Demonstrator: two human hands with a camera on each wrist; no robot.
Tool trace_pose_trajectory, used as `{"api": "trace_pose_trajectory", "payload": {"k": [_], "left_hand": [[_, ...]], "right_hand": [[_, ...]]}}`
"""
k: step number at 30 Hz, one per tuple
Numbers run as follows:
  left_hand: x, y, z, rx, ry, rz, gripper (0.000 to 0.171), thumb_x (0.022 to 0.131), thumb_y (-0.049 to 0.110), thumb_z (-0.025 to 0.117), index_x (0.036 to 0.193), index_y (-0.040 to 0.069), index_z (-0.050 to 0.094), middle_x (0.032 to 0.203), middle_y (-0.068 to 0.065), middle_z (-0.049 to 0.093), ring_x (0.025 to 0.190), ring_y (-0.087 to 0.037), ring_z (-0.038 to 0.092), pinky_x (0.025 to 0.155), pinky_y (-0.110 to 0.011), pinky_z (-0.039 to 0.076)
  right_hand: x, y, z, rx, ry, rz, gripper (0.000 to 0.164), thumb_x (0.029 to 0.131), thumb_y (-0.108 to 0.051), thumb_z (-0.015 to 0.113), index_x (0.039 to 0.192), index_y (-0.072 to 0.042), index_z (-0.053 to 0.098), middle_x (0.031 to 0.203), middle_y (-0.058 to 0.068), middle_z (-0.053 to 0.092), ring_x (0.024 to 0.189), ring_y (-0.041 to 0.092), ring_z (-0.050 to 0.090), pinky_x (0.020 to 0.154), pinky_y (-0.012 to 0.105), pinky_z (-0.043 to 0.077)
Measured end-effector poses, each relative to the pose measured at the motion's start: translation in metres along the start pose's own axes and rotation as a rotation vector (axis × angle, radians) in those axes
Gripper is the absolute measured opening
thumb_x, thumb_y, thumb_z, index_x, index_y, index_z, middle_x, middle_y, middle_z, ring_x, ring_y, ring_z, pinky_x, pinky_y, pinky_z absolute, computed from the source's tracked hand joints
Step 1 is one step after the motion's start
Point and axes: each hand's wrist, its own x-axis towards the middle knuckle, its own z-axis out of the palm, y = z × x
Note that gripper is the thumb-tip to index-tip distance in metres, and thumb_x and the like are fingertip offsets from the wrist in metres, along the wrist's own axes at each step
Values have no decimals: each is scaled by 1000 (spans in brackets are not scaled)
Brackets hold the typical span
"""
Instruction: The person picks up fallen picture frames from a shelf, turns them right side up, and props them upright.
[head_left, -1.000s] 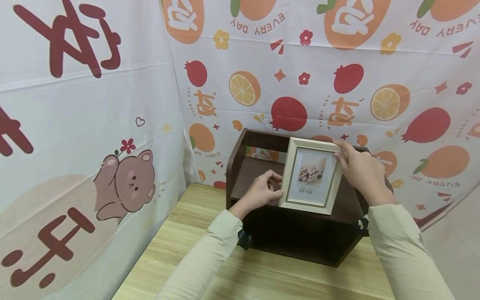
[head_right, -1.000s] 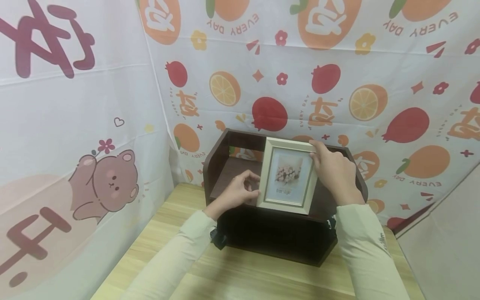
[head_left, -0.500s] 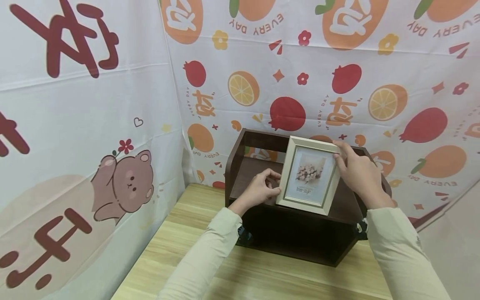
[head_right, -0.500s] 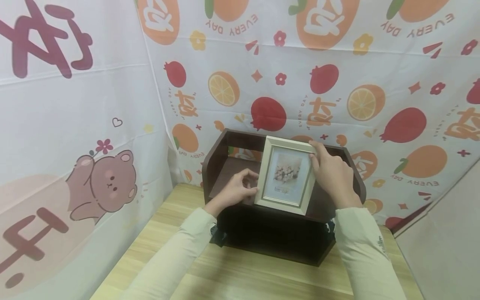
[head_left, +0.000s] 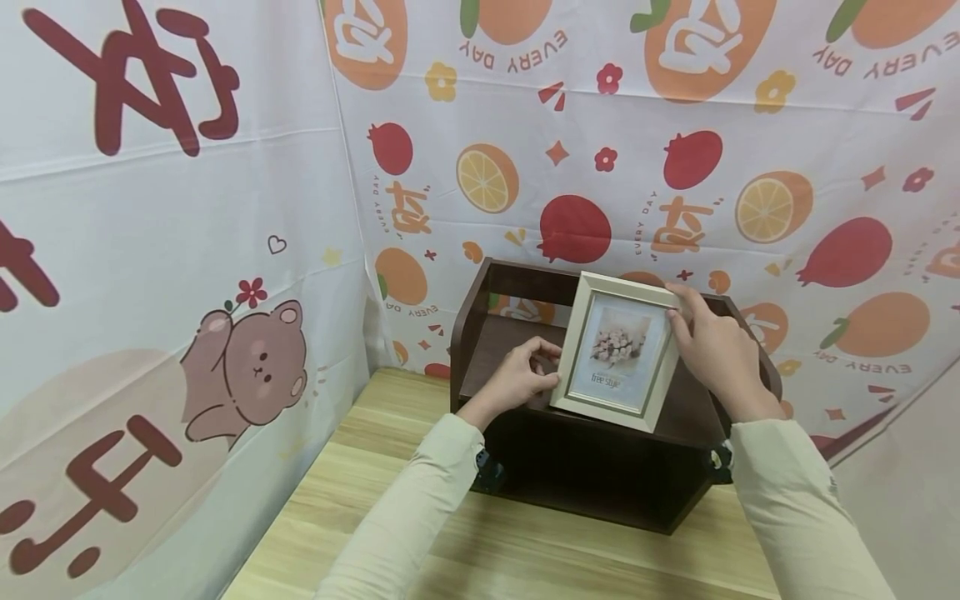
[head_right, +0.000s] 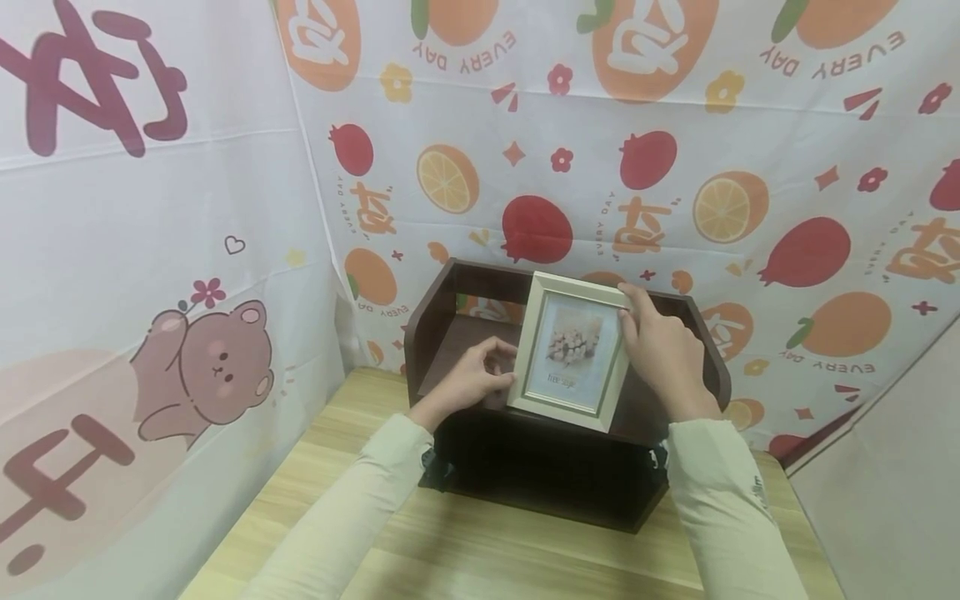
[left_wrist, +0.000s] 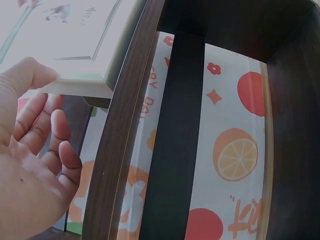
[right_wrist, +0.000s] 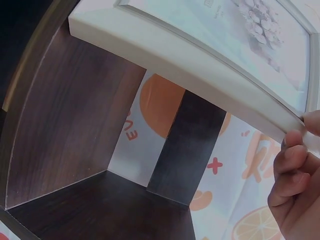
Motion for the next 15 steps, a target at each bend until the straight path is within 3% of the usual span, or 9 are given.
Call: {"api": "trace_pose_trajectory", "payload": {"k": [15], "left_hand": [[-1,1,1,29,-5,15,33,90,8,63,121,5,54,114,-13,57,76,-13,45,66,-23,39]], "right_hand": [[2,1,2,-14,-18,-4,45,104,-40,38,146,-25,38,46,6,40,38,20,33,38,31,24]]}}
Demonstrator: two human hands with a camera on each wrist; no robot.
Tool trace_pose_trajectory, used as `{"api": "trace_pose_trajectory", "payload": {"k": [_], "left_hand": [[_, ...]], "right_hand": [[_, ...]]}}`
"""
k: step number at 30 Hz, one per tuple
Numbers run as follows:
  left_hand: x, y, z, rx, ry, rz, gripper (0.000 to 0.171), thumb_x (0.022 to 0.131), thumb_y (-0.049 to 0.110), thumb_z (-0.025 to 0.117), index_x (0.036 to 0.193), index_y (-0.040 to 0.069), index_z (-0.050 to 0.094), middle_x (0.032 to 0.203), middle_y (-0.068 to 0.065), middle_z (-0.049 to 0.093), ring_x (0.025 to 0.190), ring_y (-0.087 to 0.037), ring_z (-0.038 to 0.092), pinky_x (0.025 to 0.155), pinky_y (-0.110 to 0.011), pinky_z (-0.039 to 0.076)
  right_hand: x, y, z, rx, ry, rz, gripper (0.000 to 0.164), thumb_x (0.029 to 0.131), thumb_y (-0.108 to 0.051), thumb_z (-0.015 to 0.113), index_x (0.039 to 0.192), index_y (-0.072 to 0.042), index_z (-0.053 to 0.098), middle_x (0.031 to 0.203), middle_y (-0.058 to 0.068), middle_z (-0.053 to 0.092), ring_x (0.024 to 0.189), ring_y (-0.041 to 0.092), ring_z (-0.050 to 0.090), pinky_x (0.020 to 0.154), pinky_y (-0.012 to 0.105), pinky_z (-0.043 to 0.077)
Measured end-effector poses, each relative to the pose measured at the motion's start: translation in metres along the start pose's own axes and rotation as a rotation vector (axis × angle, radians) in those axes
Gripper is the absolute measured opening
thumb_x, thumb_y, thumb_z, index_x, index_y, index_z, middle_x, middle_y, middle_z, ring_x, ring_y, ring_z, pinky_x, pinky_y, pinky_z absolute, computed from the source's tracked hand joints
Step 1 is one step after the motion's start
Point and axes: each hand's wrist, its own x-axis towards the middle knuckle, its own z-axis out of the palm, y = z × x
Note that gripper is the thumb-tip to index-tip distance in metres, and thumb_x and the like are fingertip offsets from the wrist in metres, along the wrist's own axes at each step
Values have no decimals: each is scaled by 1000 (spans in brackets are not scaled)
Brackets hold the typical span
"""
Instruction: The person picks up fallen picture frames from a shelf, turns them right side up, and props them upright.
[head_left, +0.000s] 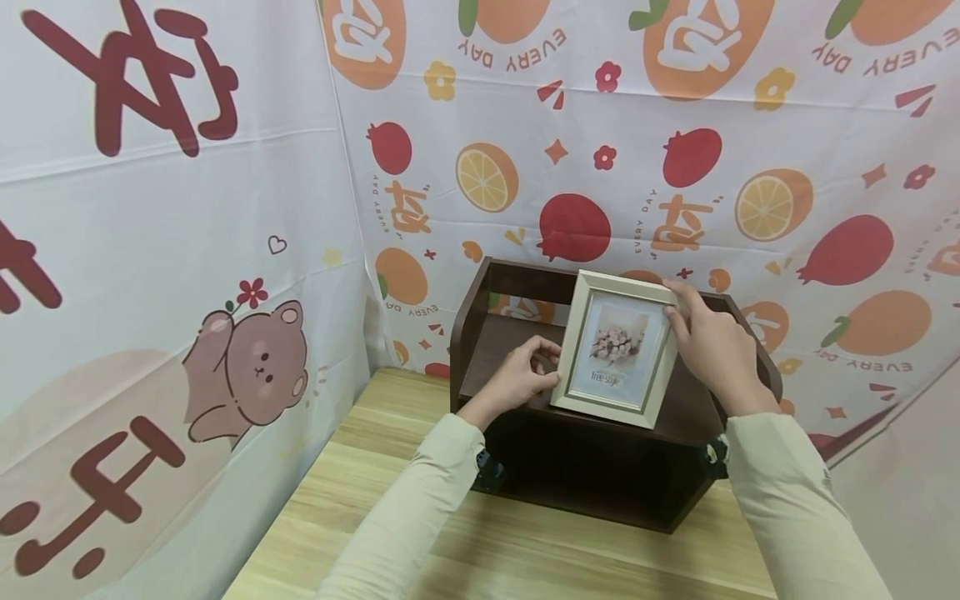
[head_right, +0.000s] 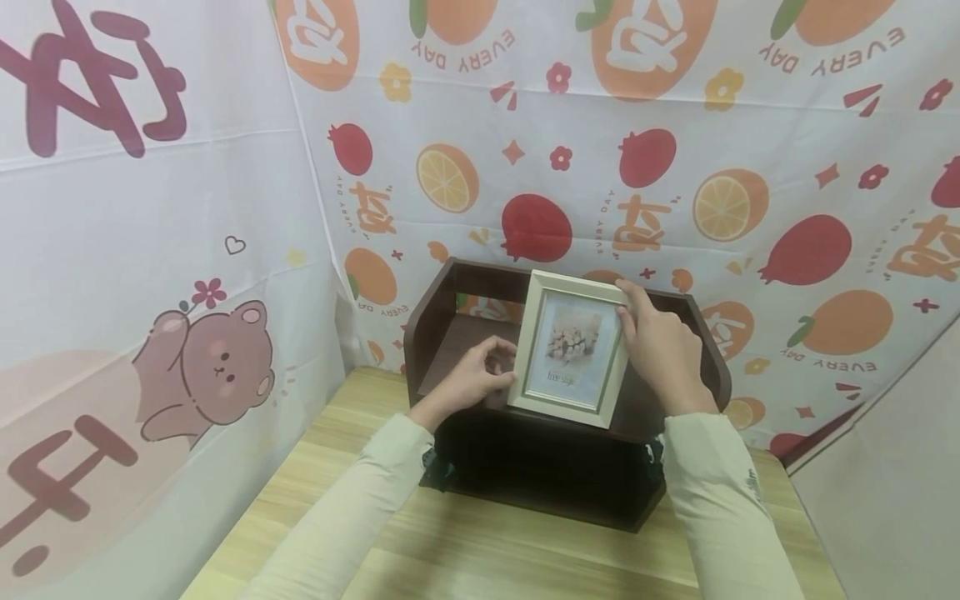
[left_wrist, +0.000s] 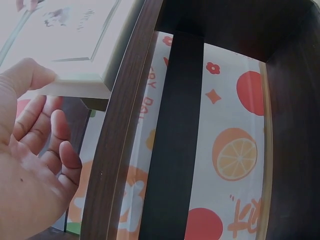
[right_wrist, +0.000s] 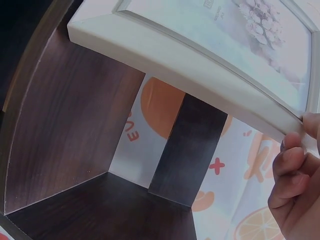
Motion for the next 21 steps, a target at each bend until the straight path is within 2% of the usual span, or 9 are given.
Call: {"api": "trace_pose_trajectory", "payload": {"k": [21], "left_hand": [[-2,0,0,-2,2,-11,32,92,10,63,122,6,53,115,-13,56,75,-14,45,64,-23,38]], "right_hand": [[5,0,4,-8,1,-2,45,104,-40,38,146,-25,37,45,6,40,36,19,32,38,30,23]]}}
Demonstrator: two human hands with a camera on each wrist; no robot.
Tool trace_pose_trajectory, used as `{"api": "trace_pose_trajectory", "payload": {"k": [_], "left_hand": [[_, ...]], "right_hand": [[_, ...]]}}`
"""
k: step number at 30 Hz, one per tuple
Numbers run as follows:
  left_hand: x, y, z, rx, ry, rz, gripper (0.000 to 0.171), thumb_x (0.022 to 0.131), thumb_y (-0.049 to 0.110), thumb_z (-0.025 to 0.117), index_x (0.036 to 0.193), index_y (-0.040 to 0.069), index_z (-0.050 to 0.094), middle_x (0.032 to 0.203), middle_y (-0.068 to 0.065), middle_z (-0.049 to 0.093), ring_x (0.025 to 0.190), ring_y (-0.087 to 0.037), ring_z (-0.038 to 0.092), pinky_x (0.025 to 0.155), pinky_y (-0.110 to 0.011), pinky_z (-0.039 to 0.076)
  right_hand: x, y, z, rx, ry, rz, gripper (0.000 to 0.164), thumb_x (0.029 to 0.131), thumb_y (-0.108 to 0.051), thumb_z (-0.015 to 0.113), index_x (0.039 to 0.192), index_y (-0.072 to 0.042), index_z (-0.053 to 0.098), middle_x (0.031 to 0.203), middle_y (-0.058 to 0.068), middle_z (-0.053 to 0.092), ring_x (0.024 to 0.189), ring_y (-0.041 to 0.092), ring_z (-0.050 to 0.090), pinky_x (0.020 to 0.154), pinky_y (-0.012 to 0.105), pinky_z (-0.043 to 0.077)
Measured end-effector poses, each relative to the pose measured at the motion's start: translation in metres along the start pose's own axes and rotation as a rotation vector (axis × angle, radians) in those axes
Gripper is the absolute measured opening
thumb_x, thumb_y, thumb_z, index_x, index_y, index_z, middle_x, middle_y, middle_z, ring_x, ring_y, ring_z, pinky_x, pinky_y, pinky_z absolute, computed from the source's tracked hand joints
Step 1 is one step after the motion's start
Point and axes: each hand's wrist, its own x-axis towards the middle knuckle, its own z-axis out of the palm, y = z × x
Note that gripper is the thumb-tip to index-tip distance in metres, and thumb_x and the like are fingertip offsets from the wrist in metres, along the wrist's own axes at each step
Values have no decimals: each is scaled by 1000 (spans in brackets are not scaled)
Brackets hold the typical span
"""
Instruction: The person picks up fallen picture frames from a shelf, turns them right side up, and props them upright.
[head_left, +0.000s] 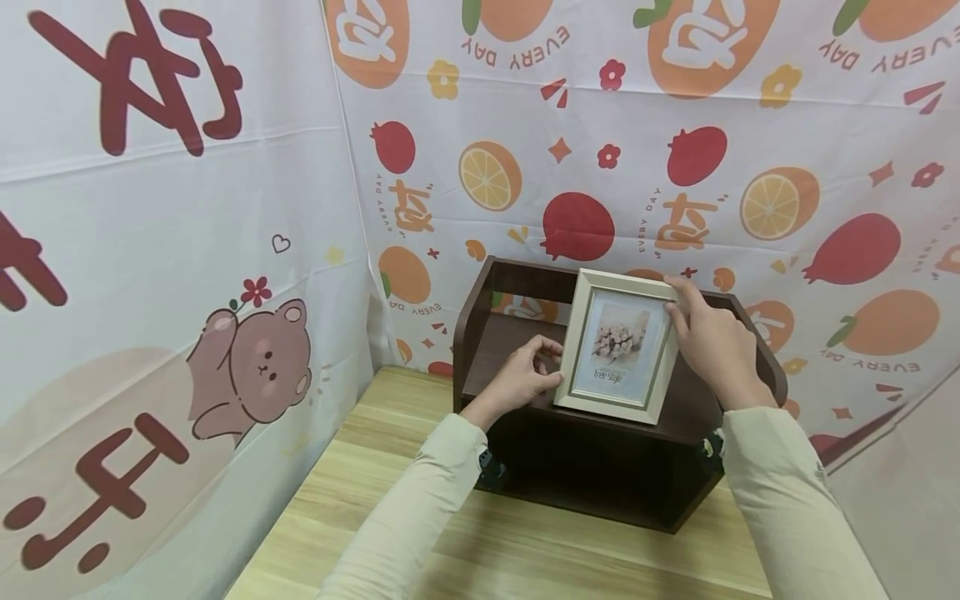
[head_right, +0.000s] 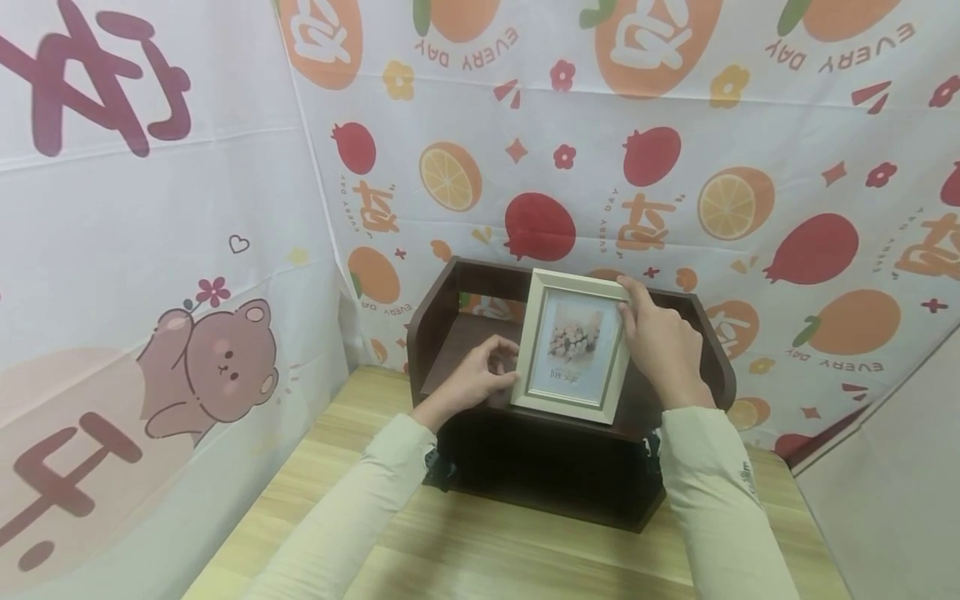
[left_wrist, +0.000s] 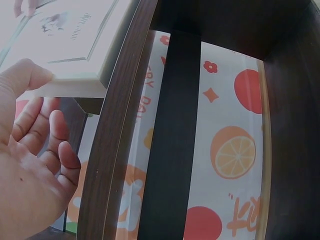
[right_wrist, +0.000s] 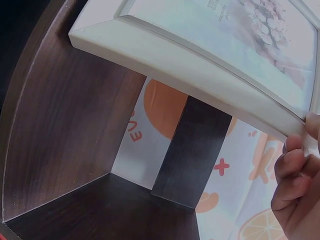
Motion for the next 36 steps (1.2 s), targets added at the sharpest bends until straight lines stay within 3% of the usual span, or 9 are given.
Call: {"api": "trace_pose_trajectory", "payload": {"k": [25,32,36], "left_hand": [[-1,-2,2,-5,14,1,33,92,11,63,124,7,53,115,-13,57,77,-14,45,67,-24,39],[-4,-4,1,3,50,-3,35,92,15,65,125,11,56,113,-9,60,86,-14,53,77,-25,46],[-10,-5,-1,-4,63,2,42,94,20,64,134,13,52,120,-9,61,96,-18,57,80,-28,49]], "right_hand": [[-4,2,3,26,3,13,48,103,-40,38,149,-26,34,47,6,41,38,20,33,38,32,25],[-7,1,-1,42,4,-1,52,103,-38,41,152,-29,29,59,7,51,41,18,35,39,31,26],[-17,4,0,62,55,-15,53,102,-32,45,153,-28,28,79,13,65,45,18,43,40,31,28]]}}
